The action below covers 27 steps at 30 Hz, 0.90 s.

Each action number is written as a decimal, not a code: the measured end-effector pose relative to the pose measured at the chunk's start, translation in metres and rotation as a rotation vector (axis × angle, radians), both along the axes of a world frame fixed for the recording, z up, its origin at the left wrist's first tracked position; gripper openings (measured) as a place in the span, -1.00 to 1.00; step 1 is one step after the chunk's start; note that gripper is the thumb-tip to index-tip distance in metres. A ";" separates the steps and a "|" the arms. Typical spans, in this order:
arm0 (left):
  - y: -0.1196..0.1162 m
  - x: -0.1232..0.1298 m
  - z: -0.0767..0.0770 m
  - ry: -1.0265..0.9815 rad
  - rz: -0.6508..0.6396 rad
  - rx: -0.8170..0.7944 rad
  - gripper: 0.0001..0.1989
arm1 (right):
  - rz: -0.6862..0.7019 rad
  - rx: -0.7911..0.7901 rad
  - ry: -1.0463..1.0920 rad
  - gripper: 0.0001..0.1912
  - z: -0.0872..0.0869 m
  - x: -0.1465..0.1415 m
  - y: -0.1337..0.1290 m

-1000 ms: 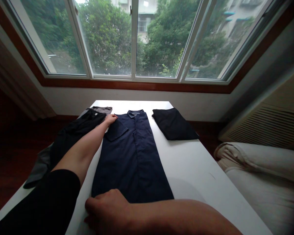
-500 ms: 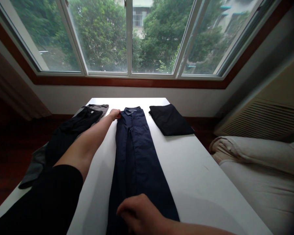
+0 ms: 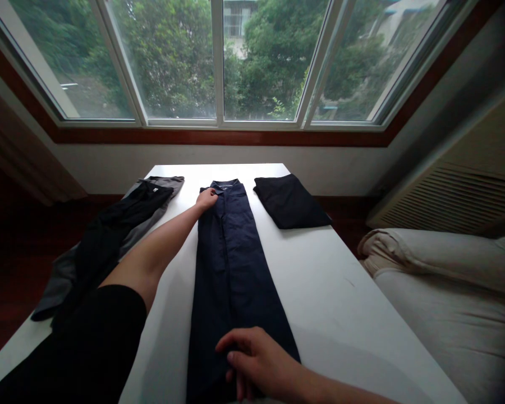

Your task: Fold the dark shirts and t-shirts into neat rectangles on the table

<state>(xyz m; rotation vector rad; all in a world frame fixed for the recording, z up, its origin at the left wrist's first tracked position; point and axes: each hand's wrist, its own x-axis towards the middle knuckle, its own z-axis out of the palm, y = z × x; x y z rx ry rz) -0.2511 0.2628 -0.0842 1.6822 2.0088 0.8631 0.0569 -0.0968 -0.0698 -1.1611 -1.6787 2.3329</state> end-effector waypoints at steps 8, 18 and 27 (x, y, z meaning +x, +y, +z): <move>-0.029 0.000 -0.015 0.180 -0.220 0.079 -0.48 | 0.193 -0.014 -0.079 -0.60 0.009 0.017 0.015; -0.054 -0.008 -0.012 0.307 -0.698 0.175 -0.75 | 0.252 0.939 -0.116 -0.76 0.030 0.011 0.028; -0.058 0.005 -0.020 0.376 -0.553 0.167 -0.81 | 0.544 1.260 -0.143 -0.88 0.010 0.001 0.032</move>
